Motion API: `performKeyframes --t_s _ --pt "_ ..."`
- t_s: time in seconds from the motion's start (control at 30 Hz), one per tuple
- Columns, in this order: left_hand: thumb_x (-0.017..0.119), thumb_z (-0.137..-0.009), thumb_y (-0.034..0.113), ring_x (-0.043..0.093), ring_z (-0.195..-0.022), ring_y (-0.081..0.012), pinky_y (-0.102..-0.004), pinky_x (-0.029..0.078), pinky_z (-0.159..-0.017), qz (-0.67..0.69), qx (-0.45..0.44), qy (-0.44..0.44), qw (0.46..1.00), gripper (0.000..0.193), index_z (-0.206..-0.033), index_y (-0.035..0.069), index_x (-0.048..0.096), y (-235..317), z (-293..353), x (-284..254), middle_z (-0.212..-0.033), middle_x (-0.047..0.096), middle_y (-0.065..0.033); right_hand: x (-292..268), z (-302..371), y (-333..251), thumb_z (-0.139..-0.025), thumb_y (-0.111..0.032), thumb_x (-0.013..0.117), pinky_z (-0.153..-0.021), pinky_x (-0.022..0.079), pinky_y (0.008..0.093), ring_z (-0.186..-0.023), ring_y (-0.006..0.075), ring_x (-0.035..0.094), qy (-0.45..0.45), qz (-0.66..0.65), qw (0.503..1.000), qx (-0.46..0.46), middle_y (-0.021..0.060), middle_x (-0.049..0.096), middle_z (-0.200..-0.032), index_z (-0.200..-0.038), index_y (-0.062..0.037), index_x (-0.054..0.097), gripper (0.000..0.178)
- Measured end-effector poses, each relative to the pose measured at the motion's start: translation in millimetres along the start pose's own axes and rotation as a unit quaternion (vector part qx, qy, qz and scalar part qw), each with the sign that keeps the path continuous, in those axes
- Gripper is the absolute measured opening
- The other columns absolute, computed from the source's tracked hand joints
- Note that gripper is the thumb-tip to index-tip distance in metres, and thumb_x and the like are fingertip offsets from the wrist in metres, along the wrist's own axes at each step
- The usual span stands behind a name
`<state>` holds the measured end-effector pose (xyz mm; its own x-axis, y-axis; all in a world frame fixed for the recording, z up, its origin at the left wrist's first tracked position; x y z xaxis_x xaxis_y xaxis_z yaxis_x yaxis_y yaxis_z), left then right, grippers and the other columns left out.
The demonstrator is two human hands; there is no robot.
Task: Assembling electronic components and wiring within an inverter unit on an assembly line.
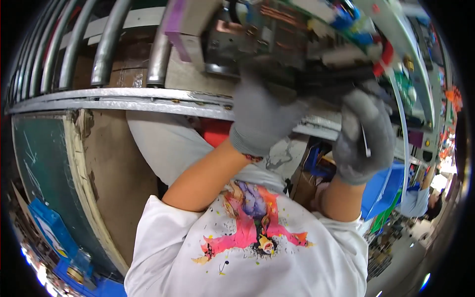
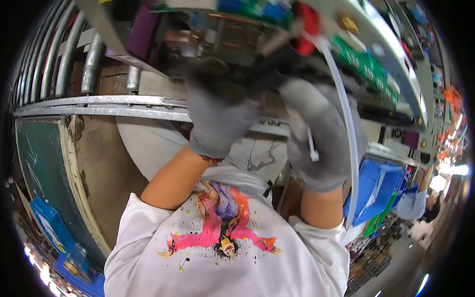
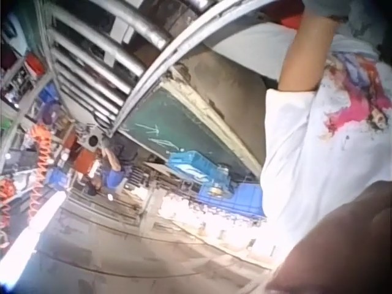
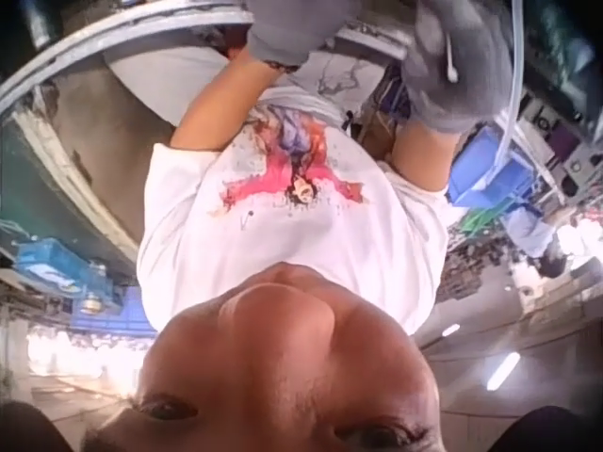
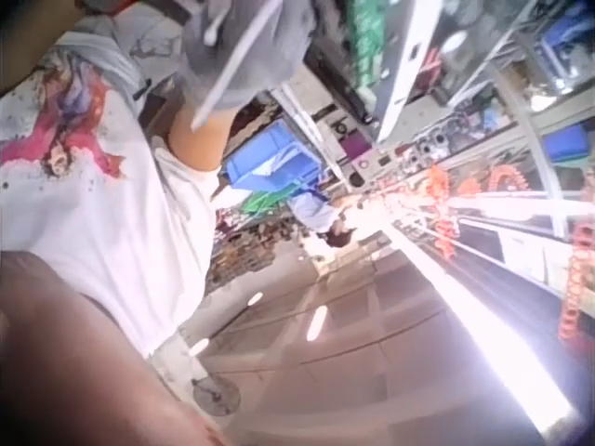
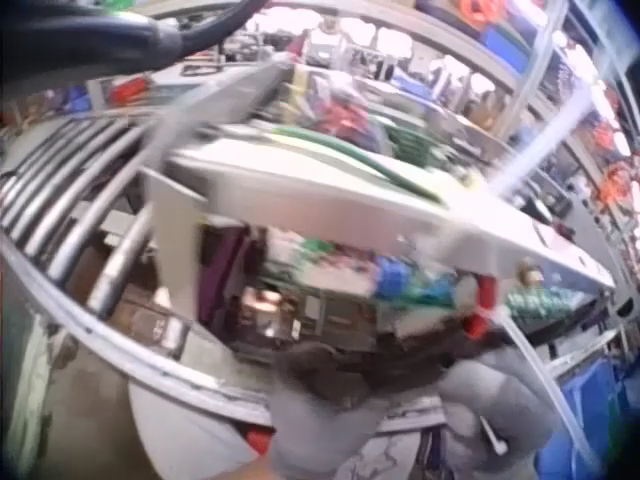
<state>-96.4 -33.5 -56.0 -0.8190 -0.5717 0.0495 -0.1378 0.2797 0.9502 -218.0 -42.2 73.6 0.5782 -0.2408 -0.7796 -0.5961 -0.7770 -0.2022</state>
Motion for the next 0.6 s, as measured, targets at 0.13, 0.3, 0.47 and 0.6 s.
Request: performKeyframes --t_s 0.13,0.3,0.47,0.6 --pt "0.088 -0.054 0.030 0.060 -0.074 -0.0223 -0.0341 0.051 -0.067 -0.047 0.000 -0.032 0.998 0.074 -0.106 0.002 0.044 5.9 1.8 -2.3 -0.088 0.056 -0.0093 2.2 8.5 1.2 -0.078 0.000 0.061 -0.080 0.047 0.0345 -0.074 0.0269 0.064 0.007 -0.019 0.999 0.038 0.0171 0.066 -0.080 -0.093 0.0064 0.066 0.017" --pt "0.079 -0.057 0.015 0.058 -0.080 -0.0335 -0.0436 0.047 -0.071 0.012 -0.017 -0.016 1.000 0.053 -0.101 0.006 0.050 8.2 1.2 -2.9 -0.088 0.057 -0.0115 -5.0 17.9 7.1 -0.080 -0.022 0.060 -0.070 0.045 0.0299 -0.076 0.0242 0.059 0.026 -0.099 0.994 0.026 0.0190 0.062 -0.088 -0.107 0.0152 0.057 0.046" --pt "0.079 -0.059 0.018 0.056 -0.079 -0.0340 -0.0443 0.046 -0.071 -0.018 0.009 -0.031 0.999 0.048 -0.098 0.007 0.052 8.6 1.7 -5.4 -0.088 0.056 -0.0113 4.7 21.6 9.4 -0.086 -0.019 0.059 -0.069 0.046 0.0307 -0.074 0.0236 0.059 0.079 -0.008 0.995 0.064 0.0186 0.064 -0.088 -0.102 0.0082 0.063 0.032" --pt "0.079 -0.061 0.019 0.055 -0.081 -0.0333 -0.0448 0.045 -0.072 -0.022 0.042 -0.064 0.997 0.046 -0.097 0.007 0.054 7.9 -2.8 -4.0 -0.090 0.057 -0.0104 0.7 24.9 13.4 -0.089 -0.018 0.058 -0.080 0.049 0.0376 -0.087 0.0316 0.064 0.061 -0.011 0.998 0.019 0.0249 0.066 -0.097 -0.104 0.0083 0.063 0.031"
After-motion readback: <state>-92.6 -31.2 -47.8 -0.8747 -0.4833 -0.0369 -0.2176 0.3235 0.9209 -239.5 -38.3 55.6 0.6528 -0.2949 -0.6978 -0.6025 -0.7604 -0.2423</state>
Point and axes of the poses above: each hand's wrist, its own z-axis away from the middle knuckle, its own x-axis out of the palm, y = z × x, the point moved 4 cm from there along -z, towards the middle knuckle
